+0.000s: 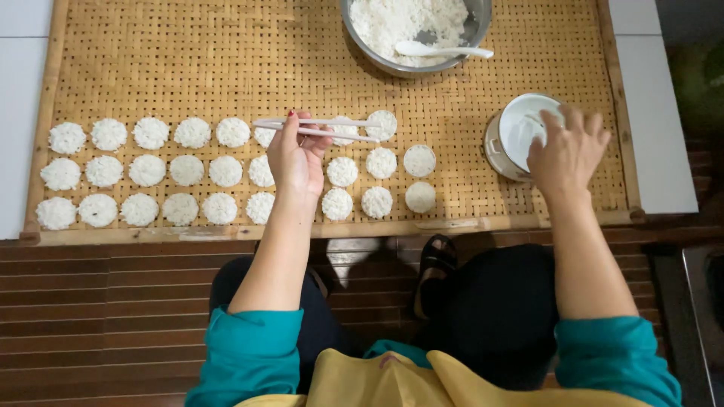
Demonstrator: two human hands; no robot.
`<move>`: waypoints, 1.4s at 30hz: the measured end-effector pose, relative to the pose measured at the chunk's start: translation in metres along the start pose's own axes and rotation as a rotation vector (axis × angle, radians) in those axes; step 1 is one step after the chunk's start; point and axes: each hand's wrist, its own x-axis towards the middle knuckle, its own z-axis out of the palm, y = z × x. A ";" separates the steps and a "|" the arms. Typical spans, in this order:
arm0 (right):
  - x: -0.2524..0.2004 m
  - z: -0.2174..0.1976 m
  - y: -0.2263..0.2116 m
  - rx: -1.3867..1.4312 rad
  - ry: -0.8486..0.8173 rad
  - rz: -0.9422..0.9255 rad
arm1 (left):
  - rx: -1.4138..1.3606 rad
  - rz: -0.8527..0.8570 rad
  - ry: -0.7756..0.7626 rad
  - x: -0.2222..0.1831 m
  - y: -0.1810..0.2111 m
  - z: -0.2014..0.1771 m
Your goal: Making rice cakes by molding rice into circles on a tray and then applying a substance with a stick
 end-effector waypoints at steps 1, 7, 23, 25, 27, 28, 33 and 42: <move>0.005 -0.009 -0.007 0.002 0.002 -0.003 | -0.001 0.004 0.002 0.001 0.001 0.002; 0.009 -0.021 -0.068 0.745 0.133 -0.386 | 0.066 0.030 -0.008 0.028 -0.025 -0.019; 0.030 -0.024 -0.125 0.842 -0.450 -0.737 | 0.087 0.010 -0.001 0.033 -0.028 -0.018; 0.030 -0.015 -0.125 0.838 -0.432 -0.737 | 0.087 0.007 -0.002 0.032 -0.027 -0.017; 0.032 -0.002 -0.125 0.807 -0.446 -0.752 | 0.079 0.012 -0.020 0.029 -0.026 -0.015; 0.033 -0.004 -0.125 0.806 -0.447 -0.753 | 0.079 0.012 -0.019 0.029 -0.026 -0.014; 0.034 -0.003 -0.123 0.782 -0.459 -0.762 | 0.066 0.017 -0.027 0.028 -0.026 -0.012; 0.030 -0.003 -0.123 0.773 -0.466 -0.750 | 0.069 0.009 -0.029 0.029 -0.028 -0.012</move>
